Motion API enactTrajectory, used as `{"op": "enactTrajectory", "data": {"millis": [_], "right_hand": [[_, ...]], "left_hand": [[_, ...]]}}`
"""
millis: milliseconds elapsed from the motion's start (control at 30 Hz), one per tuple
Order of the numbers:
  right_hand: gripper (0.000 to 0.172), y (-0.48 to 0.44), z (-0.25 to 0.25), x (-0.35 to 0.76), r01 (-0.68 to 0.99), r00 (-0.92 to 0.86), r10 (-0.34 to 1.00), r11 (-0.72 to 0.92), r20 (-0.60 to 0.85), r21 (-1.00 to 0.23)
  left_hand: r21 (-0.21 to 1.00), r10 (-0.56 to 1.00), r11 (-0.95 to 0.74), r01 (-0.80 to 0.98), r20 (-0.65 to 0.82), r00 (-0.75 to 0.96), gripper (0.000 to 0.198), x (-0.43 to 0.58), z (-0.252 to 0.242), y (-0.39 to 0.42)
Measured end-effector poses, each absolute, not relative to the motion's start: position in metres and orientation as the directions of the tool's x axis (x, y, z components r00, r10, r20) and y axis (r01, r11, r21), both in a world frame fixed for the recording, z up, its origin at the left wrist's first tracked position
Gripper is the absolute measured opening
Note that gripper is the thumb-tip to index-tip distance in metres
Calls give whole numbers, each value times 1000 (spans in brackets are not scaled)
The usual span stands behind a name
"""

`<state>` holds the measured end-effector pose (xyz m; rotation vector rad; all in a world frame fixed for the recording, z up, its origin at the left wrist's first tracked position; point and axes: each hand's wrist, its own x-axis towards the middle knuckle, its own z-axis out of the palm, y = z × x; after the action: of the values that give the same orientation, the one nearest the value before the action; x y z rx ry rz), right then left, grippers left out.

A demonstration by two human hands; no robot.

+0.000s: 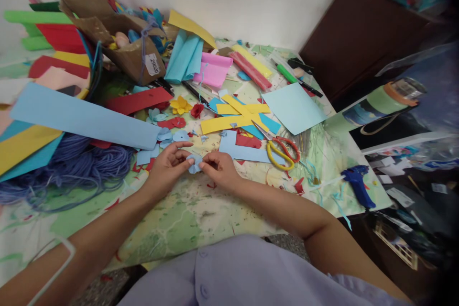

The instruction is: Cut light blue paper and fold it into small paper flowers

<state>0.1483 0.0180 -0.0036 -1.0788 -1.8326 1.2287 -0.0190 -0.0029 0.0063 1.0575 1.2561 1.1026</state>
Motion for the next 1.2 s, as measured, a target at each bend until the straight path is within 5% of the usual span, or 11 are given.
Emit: {"op": "enactTrajectory", "data": {"millis": [467, 667, 767, 967, 1200], "right_hand": [[21, 16, -7, 148, 123, -364, 931, 83, 33, -989], [21, 30, 9, 154, 172, -283, 953, 162, 108, -972], [19, 56, 25, 145, 383, -316, 923, 336, 220, -861], [25, 101, 23, 99, 696, -586, 781, 622, 218, -359], [12, 101, 18, 89, 719, -550, 815, 573, 182, -393]], "left_hand": [[991, 990, 133, 22, -134, 48, 39, -17, 8, -8], [968, 983, 27, 249, -71, 171, 31, -13, 8, -18], [935, 968, -51, 351, -40, 246, 28, -12, 8, -22], [978, 996, -2, 207, -15, 82, 26, -17, 4, -15], [997, 967, -19, -81, -2, -253, 31, -29, 7, 7]]}}
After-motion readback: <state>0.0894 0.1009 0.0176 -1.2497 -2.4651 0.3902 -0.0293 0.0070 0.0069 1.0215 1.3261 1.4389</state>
